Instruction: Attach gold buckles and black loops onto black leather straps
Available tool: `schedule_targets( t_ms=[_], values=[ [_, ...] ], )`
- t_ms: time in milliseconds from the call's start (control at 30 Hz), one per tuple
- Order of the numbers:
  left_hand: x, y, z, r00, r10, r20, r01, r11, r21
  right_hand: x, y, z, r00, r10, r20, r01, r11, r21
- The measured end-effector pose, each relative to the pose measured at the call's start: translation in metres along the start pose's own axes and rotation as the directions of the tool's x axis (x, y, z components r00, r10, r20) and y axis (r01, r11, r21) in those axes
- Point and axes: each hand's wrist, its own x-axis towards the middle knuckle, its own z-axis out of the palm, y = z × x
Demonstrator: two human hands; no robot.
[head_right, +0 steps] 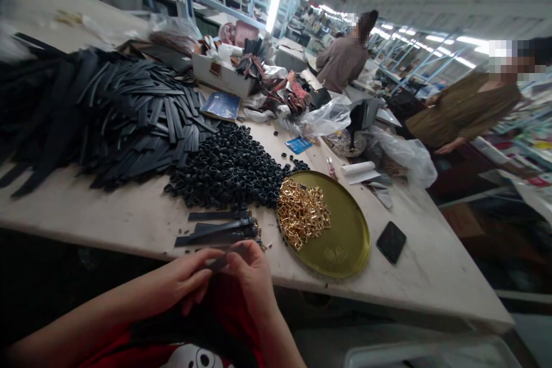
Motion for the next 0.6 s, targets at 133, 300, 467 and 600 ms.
schedule_targets(
  t_ms=[133, 300, 467, 600],
  values=[
    [0.014, -0.005, 0.002, 0.991, 0.024, -0.135, -0.047, 0.985, -0.167, 0.007, 0.008, 0.006, 0.999, -0.028, -0.020, 0.030, 0.996, 0.088],
    [0.037, -0.008, -0.003, 0.985, -0.028, -0.173, -0.026, 0.954, -0.300, 0.022, -0.004, -0.037, 0.950, -0.306, -0.063, 0.227, 0.813, -0.536],
    [0.051, 0.005, -0.004, 0.975, -0.179, -0.131, 0.112, 0.907, -0.405, 0.064, -0.039, -0.115, 0.870, -0.481, -0.109, 0.021, 0.256, -0.966],
    [0.057, 0.019, 0.001, 0.977, -0.185, -0.102, 0.122, 0.890, -0.440, 0.097, -0.048, -0.137, 0.922, -0.372, -0.110, -0.042, 0.186, -0.982]
  ],
)
